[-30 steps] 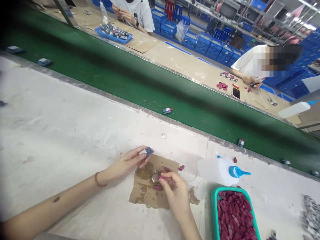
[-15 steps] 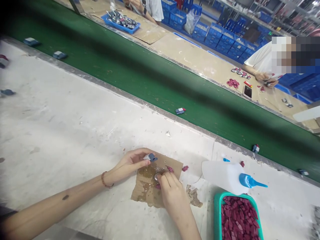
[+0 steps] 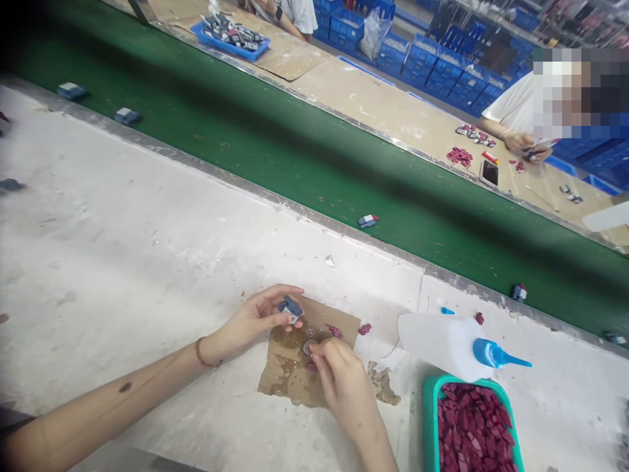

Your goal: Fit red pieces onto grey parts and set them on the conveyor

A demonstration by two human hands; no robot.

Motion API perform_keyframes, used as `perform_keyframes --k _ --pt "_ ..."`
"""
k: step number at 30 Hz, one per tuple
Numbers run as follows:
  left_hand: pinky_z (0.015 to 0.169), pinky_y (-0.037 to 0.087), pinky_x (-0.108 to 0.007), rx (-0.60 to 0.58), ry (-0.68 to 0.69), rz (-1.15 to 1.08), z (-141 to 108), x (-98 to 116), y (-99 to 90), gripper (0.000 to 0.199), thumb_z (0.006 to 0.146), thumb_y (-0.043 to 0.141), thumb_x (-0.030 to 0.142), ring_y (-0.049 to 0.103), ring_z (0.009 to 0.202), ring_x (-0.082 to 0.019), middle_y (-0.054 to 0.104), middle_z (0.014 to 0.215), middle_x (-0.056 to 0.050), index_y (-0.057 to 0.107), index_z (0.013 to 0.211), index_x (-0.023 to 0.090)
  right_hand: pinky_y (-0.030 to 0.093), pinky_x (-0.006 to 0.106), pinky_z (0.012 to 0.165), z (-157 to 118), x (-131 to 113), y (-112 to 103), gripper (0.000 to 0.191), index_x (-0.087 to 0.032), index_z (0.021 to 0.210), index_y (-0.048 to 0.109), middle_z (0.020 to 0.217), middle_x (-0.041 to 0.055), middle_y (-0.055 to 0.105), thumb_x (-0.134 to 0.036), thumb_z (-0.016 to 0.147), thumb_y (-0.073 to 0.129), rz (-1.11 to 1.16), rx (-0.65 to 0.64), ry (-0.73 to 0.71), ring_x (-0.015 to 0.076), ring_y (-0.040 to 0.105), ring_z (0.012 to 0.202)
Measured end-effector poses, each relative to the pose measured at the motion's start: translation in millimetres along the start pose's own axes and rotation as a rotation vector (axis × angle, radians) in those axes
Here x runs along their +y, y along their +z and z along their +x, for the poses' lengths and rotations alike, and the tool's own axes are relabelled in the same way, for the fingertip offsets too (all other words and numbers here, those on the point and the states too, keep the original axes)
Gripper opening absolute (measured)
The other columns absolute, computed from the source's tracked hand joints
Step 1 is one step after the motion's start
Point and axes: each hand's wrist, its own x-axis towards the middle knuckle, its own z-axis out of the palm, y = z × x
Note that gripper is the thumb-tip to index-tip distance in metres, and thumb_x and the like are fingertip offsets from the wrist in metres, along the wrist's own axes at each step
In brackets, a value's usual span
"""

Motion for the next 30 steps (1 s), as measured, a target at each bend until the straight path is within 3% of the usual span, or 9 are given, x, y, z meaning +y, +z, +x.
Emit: perform_keyframes --k 5,10,14,18,22,30 --pt "0.080 0.055 -0.031 -0.078 -0.076 0.048 -2 -1 -0.5 0.046 0.071 0.082 0.033 0.072 0.086 -0.021 0.074 0.093 -0.007 0.065 0.113 0.018 0.059 0.029 0.062 -2 3 -4 0.019 -0.020 0.092 0.071 0.079 0.0064 0.075 -0.037 0.090 0.061 0.366 0.176 0.262 0.0197 0.071 0.069" --pt "0.080 0.056 -0.033 -0.062 -0.084 0.072 -3 -4 1.8 0.037 0.067 0.084 0.030 0.071 0.086 -0.022 0.076 0.090 -0.008 0.071 0.099 0.017 0.058 0.028 0.056 -4 7 3 0.024 -0.020 0.084 0.072 0.068 0.0047 0.073 -0.044 0.083 0.070 0.567 0.302 0.332 0.0177 0.069 0.060" --pt "0.082 0.056 -0.034 -0.071 -0.068 0.095 -4 -5 3.6 0.035 0.067 0.083 0.025 0.072 0.089 -0.022 0.077 0.096 -0.009 0.069 0.098 0.017 0.057 0.027 0.055 -3 3 8 0.021 -0.020 0.082 0.073 0.069 0.0038 0.072 -0.041 0.083 0.071 0.634 0.373 0.315 0.0160 0.068 0.058" --pt "0.083 0.056 -0.034 -0.089 -0.054 0.127 -5 -6 3.7 0.033 0.068 0.082 0.023 0.072 0.091 -0.022 0.077 0.097 -0.010 0.067 0.097 0.017 0.059 0.027 0.060 -1 -1 13 0.016 -0.021 0.084 0.073 0.085 0.0063 0.074 -0.037 0.083 0.071 0.637 0.357 0.324 0.0162 0.070 0.067" --pt "0.082 0.055 -0.032 -0.078 -0.054 0.159 -6 -7 3.6 0.035 0.066 0.084 0.025 0.071 0.088 -0.021 0.076 0.095 -0.008 0.067 0.096 0.017 0.059 0.026 0.060 2 -2 18 0.015 -0.021 0.084 0.073 0.085 0.0064 0.074 -0.035 0.085 0.069 0.634 0.353 0.295 0.0162 0.070 0.068" --pt "0.061 0.052 -0.026 -0.157 -0.043 0.159 -7 -3 6.5 0.043 0.079 0.068 0.057 0.062 0.061 -0.014 0.067 0.068 -0.003 0.067 0.086 0.014 0.058 0.025 0.068 5 -4 14 0.008 -0.023 0.089 0.071 0.085 0.0041 0.074 -0.017 0.088 0.065 0.421 0.408 0.054 0.0167 0.071 0.078"
